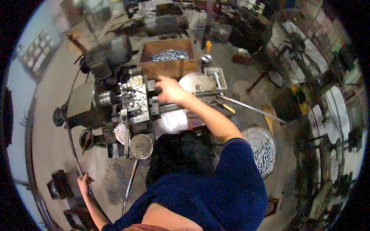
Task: The person loads small metal cylinders into a lathe chuck, operates manual levers to machine the parts, and places the finished items into a metal bin.
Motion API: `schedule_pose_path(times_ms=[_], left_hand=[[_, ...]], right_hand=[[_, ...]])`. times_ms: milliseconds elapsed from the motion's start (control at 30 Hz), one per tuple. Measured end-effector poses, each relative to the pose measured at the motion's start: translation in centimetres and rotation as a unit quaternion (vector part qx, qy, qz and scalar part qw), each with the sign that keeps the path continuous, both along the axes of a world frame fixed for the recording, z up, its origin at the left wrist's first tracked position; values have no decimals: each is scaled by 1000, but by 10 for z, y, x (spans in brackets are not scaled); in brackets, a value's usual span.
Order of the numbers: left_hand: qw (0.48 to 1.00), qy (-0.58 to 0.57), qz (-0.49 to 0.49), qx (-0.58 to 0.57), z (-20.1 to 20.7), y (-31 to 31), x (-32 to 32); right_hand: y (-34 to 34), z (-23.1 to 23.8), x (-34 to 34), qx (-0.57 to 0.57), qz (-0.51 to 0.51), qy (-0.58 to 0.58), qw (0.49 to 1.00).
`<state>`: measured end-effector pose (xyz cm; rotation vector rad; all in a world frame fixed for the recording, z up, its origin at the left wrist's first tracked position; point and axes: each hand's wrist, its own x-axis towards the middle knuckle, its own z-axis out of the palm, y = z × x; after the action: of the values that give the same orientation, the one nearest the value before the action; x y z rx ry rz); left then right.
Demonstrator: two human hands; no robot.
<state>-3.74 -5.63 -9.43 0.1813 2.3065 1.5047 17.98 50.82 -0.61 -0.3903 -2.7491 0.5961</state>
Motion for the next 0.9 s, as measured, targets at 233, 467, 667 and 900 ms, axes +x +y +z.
schedule_pose_path(times_ms=[233,467,667,900], left_hand=[[996,7,83,-28,-15,-11,5],[989,5,66,-131,-11,25,10],[985,12,58,-161,-4,30,11],[985,3,50,-166,0,18,10]], right_hand=[[-39,-121,170,-170,-174,24,970],[-47,-227,395,-129,-532,-264,794],[-32,-222,455,-156,-535,-376,740],[-7,-226,448,-161,-592,-398,682]])
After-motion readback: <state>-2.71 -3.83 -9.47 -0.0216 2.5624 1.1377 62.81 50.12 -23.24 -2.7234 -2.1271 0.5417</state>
